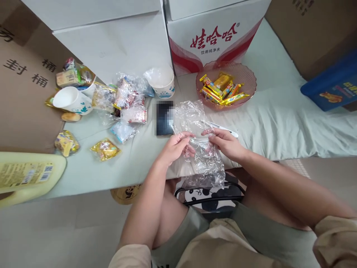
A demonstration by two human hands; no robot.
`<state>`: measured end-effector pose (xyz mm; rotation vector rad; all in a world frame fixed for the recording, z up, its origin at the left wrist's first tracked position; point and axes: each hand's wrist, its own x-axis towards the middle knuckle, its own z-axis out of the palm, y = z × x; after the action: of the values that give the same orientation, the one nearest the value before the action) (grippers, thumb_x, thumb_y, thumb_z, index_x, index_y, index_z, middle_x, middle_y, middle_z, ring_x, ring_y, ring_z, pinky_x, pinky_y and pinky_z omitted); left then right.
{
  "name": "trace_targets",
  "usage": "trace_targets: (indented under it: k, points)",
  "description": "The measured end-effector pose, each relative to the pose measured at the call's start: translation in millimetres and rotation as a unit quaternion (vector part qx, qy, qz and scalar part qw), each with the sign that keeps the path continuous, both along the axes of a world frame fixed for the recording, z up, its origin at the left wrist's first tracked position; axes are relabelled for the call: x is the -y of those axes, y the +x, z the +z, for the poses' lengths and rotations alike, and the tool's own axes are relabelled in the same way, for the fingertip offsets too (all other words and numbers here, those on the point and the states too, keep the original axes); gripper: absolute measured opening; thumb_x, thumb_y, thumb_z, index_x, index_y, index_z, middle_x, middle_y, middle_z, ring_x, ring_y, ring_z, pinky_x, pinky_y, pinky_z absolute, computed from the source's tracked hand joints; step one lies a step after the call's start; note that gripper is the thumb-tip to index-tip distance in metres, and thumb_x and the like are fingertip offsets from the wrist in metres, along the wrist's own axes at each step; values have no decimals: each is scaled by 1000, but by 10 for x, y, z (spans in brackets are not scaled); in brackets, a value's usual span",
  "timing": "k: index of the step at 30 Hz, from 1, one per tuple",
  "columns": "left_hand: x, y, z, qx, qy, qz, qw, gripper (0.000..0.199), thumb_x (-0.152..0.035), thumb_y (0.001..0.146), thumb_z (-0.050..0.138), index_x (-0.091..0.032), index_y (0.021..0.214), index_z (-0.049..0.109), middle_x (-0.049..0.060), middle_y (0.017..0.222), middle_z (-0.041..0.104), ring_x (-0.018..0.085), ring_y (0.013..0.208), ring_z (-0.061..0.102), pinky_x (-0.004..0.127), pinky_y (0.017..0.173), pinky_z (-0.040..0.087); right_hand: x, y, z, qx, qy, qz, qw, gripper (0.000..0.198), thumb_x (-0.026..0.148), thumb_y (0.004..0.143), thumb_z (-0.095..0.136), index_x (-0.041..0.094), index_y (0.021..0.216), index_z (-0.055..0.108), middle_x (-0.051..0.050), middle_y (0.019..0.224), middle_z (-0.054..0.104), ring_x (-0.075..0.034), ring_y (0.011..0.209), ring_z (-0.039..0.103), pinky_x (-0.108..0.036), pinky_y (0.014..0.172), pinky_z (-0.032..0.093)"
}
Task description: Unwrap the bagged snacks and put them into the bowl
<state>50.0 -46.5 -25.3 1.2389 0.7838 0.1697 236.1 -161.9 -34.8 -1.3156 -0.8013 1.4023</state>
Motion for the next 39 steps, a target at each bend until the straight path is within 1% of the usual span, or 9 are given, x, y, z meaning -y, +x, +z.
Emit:
trace_targets:
  k: [5, 10, 15, 18, 22, 24, 27, 32, 39]
  points:
    - [-46, -112, 52, 72, -26, -8, 997, 44, -43, 87, 68, -22, 124, 56, -4, 57, 69, 13, 41, 63, 21, 41, 47, 27, -10, -32, -56, 50, 5, 997, 52, 40, 93, 61, 28, 141, 45, 5, 64, 69, -15, 49, 61, -27, 49, 47]
    - [-90, -142, 67, 165, -79, 22, 983, 24, -36, 75, 76, -20, 88, 64, -2, 61, 72, 13, 46, 66, 20, 43, 49, 52, -15, 11, -141, 87, 24, 986, 16, 37, 86, 67, 23, 92, 62, 2, 71, 69, -12, 53, 62, -26, 50, 49]
    - [-117, -132, 82, 191, -99, 0, 977, 29, -43, 66, 74, -15, 70, 74, 7, 67, 75, 20, 56, 69, 30, 51, 55, 45, 55, 70, -131, 66, 39, 988, 33, 52, 82, 62, 20, 76, 65, -4, 75, 66, -18, 62, 63, -30, 50, 48]
    - [-98, -110, 63, 138, -5, -8, 990, 37, -48, 76, 63, -15, 68, 74, 8, 66, 73, 19, 59, 66, 30, 54, 52, 28, 67, 56, 0, 60, 1, 998, 49, 61, 88, 54, 19, 63, 60, -3, 62, 55, -14, 58, 53, -29, 53, 44]
    - [-68, -65, -19, 45, 189, -31, 980, 10, -26, 74, 68, -16, 74, 72, 1, 67, 67, 11, 57, 55, 23, 53, 42, 17, 53, 27, 124, 49, -10, 991, 34, 46, 88, 64, 19, 69, 59, 0, 69, 53, -11, 61, 47, -26, 57, 43]
    - [-63, -51, -68, 37, 238, -14, 970, 15, -20, 74, 67, -18, 87, 71, 1, 77, 70, 9, 56, 54, 21, 53, 40, 21, 53, 19, 103, 48, -27, 993, 21, 40, 85, 67, 21, 93, 63, -1, 89, 60, -10, 65, 52, -27, 60, 47]
    - [-68, -50, -125, 52, 288, 37, 955, 36, -16, 76, 65, -21, 111, 66, 2, 91, 74, 8, 59, 56, 21, 54, 42, 25, 73, 5, 60, 23, -47, 997, 57, 34, 80, 72, 30, 132, 50, -4, 115, 60, -12, 74, 58, -29, 64, 54]
    - [-48, -71, -160, 56, 386, 41, 920, 47, -14, 78, 64, -24, 124, 60, 1, 91, 77, 9, 60, 60, 23, 57, 44, -3, 104, -20, -40, -57, -60, 996, 55, 57, 93, 49, 29, 139, 42, -7, 109, 67, -16, 74, 63, -32, 67, 55]
    - [-40, -43, -182, 81, 328, 52, 940, 50, -19, 77, 69, -24, 126, 56, 1, 89, 78, 8, 56, 58, 23, 55, 45, 1, 94, -37, 43, -24, -45, 998, 56, 29, 75, 76, 26, 125, 51, -2, 95, 69, -18, 83, 64, -33, 73, 51]
